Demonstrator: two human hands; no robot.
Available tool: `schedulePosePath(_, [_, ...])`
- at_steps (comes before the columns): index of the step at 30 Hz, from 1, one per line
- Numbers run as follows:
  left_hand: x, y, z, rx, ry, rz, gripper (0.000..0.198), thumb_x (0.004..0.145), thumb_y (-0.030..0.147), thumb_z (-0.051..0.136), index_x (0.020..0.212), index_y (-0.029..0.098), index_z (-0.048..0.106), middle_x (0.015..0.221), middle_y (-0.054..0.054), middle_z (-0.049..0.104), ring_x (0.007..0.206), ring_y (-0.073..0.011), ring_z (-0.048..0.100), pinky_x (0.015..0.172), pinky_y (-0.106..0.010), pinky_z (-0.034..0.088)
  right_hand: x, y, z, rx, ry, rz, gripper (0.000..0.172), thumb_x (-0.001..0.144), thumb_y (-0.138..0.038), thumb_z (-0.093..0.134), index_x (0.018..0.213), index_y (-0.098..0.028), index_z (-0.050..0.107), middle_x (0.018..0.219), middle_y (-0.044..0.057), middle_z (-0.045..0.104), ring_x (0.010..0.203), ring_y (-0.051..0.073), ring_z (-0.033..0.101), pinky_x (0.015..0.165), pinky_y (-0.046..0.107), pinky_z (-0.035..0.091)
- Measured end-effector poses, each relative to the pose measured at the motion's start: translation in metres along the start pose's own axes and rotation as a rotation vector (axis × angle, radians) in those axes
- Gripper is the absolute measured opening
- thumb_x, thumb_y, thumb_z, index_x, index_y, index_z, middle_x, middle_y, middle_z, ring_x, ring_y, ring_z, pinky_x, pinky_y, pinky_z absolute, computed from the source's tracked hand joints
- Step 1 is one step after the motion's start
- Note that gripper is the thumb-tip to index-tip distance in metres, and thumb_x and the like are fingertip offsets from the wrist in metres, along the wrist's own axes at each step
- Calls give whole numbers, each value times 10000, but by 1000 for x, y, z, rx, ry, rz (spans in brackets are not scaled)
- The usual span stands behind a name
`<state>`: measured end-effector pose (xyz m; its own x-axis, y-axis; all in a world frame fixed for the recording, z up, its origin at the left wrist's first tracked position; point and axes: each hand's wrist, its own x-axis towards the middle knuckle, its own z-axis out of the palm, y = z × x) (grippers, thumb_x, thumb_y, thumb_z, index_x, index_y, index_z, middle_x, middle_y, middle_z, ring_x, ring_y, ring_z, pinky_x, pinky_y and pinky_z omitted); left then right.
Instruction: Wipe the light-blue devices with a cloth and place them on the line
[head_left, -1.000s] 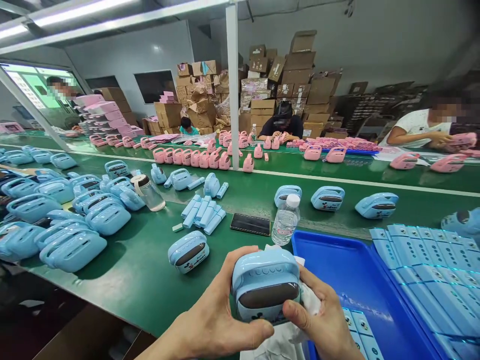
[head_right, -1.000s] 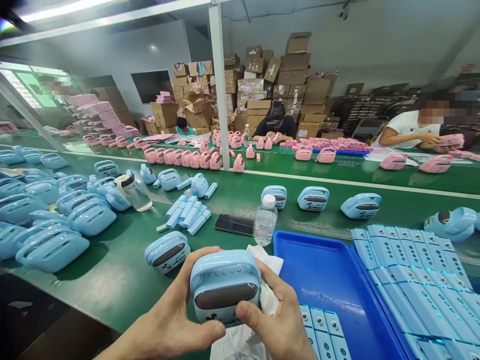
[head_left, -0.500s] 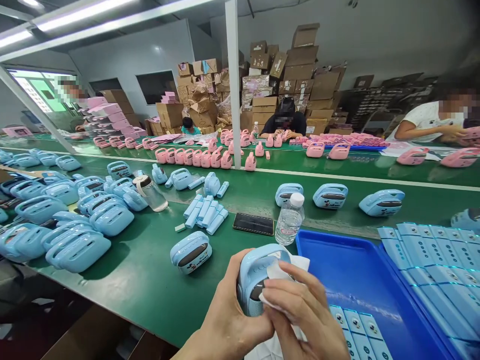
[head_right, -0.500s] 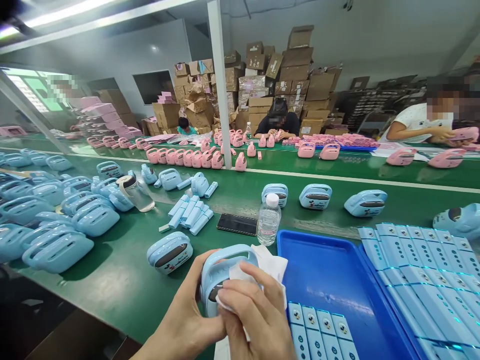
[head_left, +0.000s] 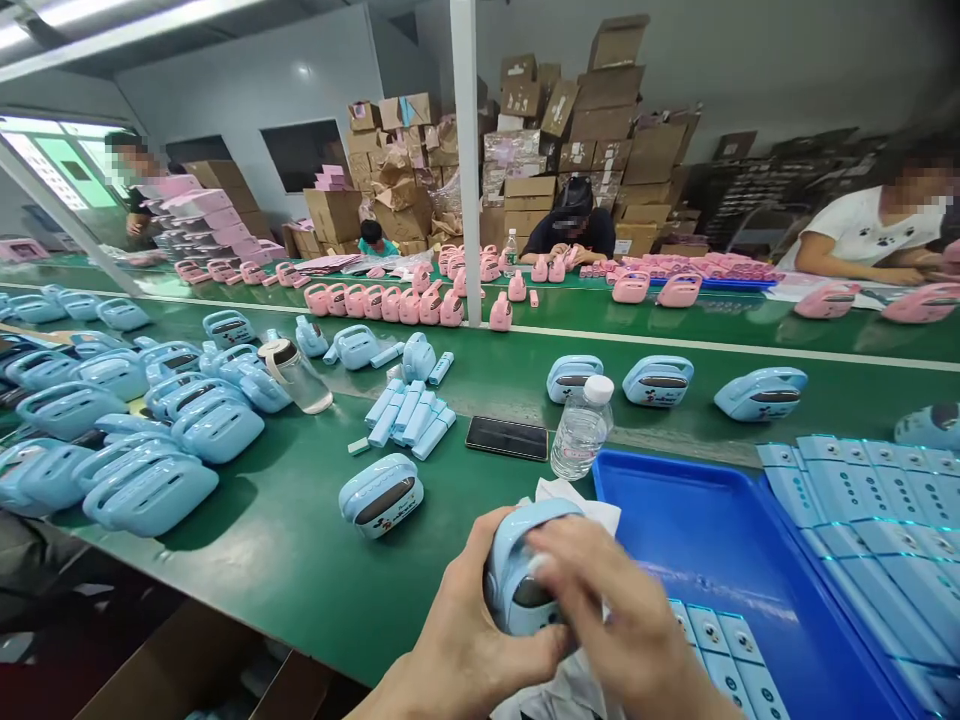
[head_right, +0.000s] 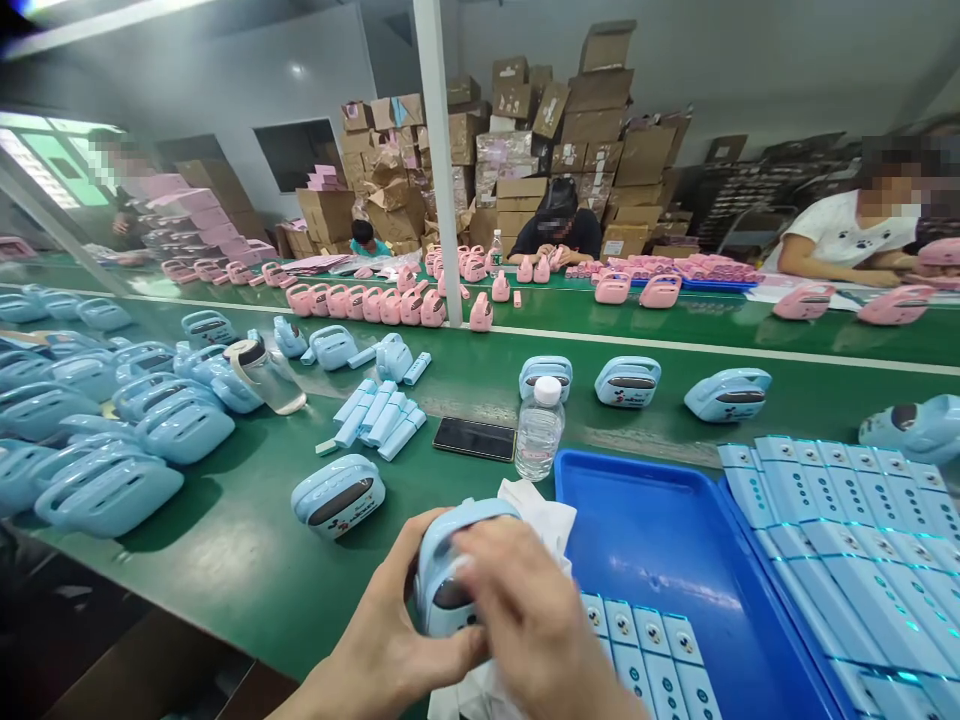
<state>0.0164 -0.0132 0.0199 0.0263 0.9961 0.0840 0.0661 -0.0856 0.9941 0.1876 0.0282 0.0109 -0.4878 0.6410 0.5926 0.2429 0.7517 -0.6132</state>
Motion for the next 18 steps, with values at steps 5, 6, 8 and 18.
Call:
schedulePosePath(5, [-1, -18, -7, -11, 5, -18, 696, 680, 209, 825, 1299, 300, 520, 1055, 27, 748, 918, -199, 709, 847, -296, 587, -8, -4, 13, -110, -27, -202, 334, 1059, -174, 572, 1387, -199, 634, 1352, 67, 740, 1365, 222, 619, 1210, 329, 461])
schedulePosePath(6, [-2, -20, -8, 1, 17, -6, 693, 681, 210, 825, 1297, 302, 523, 1038, 32, 747, 894, -194, 706, 832, -293, 586, -8, -3, 12, -109, -66, -279, 349, 1058, -153, 555, 1398, -177, 628, 1372, 79, 730, 1400, 231, 587, 1234, 359, 431])
schedulePosePath(8, [-3, -20, -9, 51, 84, -11, 685, 672, 199, 821, 1285, 305, 532, 1049, 32, 747, 904, -199, 707, 832, -297, 580, -10, 3, 4, -81, -65, -209, 340, 1057, -140, 541, 1371, -193, 659, 1381, 75, 726, 1371, 224, 615, 1202, 354, 474])
schedulePosePath(18, [-4, -7, -4, -59, 228, -66, 777, 679, 403, 848, 1349, 312, 464, 1291, -25, 703, 1187, -271, 681, 1026, -368, 555, -33, 2, 6, 80, 287, 408, 310, 1069, -379, 585, 1354, -429, 695, 1485, -82, 652, 1390, 168, 595, 1200, 246, 436])
